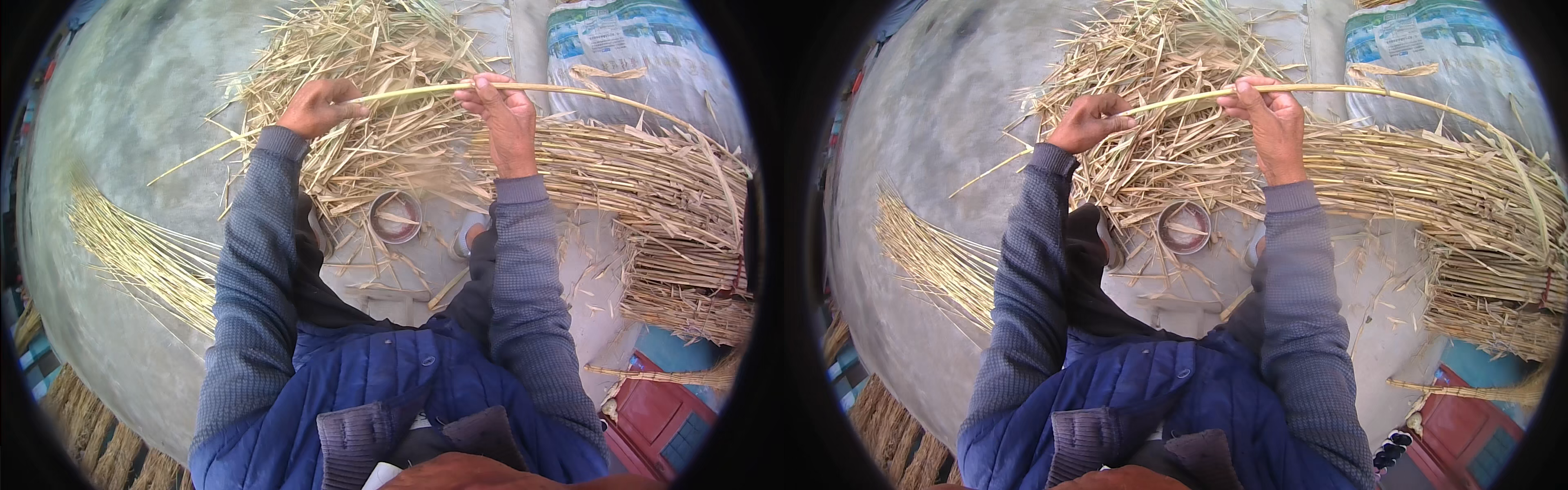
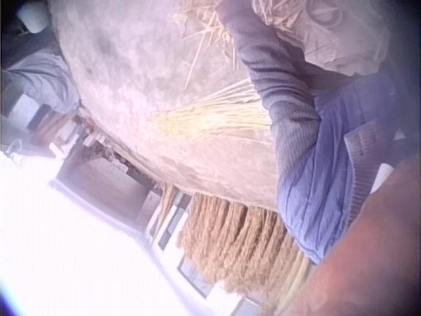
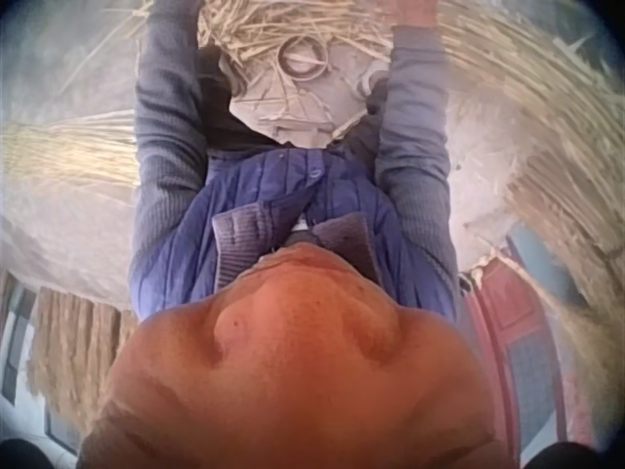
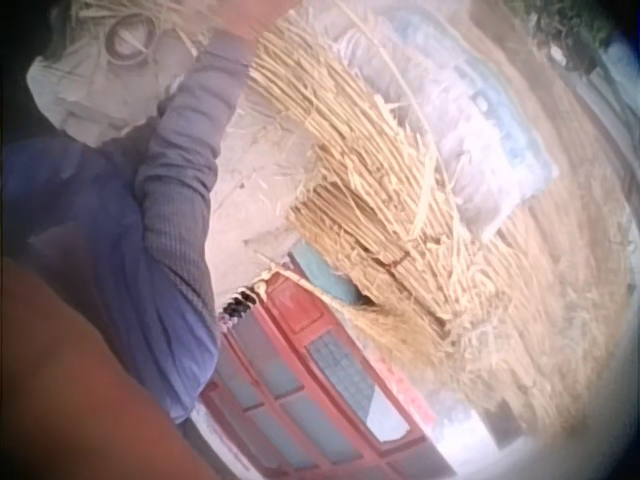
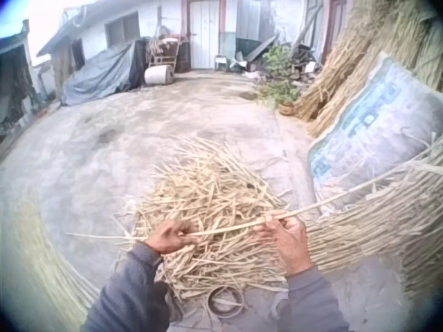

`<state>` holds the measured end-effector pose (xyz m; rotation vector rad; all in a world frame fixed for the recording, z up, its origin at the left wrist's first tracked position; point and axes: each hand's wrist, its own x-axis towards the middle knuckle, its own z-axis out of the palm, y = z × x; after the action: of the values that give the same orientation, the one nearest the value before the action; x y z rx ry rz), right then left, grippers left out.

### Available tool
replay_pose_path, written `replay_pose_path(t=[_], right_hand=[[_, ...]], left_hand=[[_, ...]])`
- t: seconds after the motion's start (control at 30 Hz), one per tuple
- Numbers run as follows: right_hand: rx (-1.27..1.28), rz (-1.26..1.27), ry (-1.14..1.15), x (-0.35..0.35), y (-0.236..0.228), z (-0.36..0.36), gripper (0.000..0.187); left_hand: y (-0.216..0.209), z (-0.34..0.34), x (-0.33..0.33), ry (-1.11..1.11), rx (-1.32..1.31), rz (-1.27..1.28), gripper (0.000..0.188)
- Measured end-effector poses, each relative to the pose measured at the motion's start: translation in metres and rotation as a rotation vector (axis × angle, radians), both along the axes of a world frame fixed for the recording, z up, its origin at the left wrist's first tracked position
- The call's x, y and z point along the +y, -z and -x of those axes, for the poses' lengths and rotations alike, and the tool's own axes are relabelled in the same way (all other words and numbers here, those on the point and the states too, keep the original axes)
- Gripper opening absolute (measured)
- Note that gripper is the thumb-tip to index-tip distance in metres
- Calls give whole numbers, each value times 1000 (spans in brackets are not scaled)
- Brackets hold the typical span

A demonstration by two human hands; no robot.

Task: The person sits on the floor and repeatedly picks up long dried straw stalks, strips off the outer layers by hand, and places the processed pieces into a pile. The person handles the straw one at a time and continues the same stripping motion throughout the clip.

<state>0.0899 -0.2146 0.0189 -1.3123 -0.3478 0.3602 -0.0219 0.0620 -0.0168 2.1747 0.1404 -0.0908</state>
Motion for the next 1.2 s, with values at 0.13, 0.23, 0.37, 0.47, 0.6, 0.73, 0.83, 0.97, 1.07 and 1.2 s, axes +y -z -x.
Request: replay_pose_path(t=[0.13,0.23,0.37,0.47,0.6,0.73,0.83,0.97,1.07,1.2], right_hand=[[-54,-29,-61,-12,-8,-9,23],[-76,-22,-117,-14,-9,-9,22],[-102,-13,-160,-13,-10,-7,19],[-78,-14,-155,-13,-9,-8,18],[-63,27,-104,-3,-4,-1,21],[-28,93,-170,22,5,17,27],[25,103,-156,26,7,20,30],[116,124,7,4,2,2,36],[145,139,125,-10,-1,-7,41],[149,100,125,-8,0,-5,38]], left_hand=[[17,10,30,-1,75,273,25],[26,12,34,-59,74,516,21],[23,12,44,-139,27,614,17],[16,12,60,-417,-100,672,19],[12,3,36,-444,-215,-44,31],[6,-16,-22,-98,-569,-162,32],[2,-21,-34,46,-484,-156,29],[1,-9,-1,-39,-147,-93,27],[-1,3,24,-46,-100,-123,23],[-4,1,19,-52,26,-120,25]])
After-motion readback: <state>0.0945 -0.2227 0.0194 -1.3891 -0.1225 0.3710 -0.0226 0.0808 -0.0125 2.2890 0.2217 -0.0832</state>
